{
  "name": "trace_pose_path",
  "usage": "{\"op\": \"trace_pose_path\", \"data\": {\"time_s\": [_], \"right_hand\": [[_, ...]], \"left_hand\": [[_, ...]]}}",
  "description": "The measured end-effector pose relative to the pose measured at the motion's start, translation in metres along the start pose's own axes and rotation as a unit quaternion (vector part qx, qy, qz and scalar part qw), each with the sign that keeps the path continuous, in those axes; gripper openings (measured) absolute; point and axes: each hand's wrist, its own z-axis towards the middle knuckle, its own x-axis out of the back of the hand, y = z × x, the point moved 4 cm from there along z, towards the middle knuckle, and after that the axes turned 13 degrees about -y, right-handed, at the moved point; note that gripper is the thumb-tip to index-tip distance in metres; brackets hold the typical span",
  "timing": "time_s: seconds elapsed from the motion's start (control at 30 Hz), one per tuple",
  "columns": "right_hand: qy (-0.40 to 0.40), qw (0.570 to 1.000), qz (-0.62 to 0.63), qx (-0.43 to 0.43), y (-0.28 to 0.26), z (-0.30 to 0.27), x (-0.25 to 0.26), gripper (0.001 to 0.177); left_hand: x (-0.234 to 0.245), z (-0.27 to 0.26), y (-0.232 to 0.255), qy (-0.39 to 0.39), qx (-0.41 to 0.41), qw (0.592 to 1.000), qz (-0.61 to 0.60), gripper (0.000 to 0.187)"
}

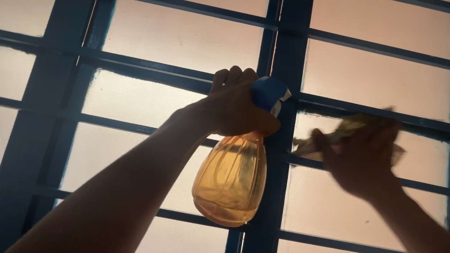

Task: The person sprays a cleaning solution onto a window screen and wipes it with a cloth. They repeatedly spray and wipe different sections of the window frame and screen, moving methodically across the surface.

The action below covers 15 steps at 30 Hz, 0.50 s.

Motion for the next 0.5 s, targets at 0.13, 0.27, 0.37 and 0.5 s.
{"op": "trace_pose_path", "data": {"time_s": [0.13,0.27,0.37,0.5], "right_hand": [[0.092,0.991,0.014,-0.092,0.053,0.007,0.036,0.122],[0.002,0.982,0.149,-0.117,0.045,0.005,0.023,0.112],[0.007,0.979,-0.197,0.058,-0.013,-0.005,-0.002,0.063],[0.264,0.948,-0.031,0.177,-0.033,-0.018,0.001,0.094]], "left_hand": [[0.004,0.001,0.001,-0.048,-0.024,0.998,0.017,0.044],[-0.001,0.000,0.008,-0.049,-0.070,0.990,0.115,0.039],[-0.009,0.001,-0.006,0.006,0.025,0.998,-0.058,0.094],[-0.023,0.002,-0.016,0.051,-0.014,0.999,0.000,0.106]]}}
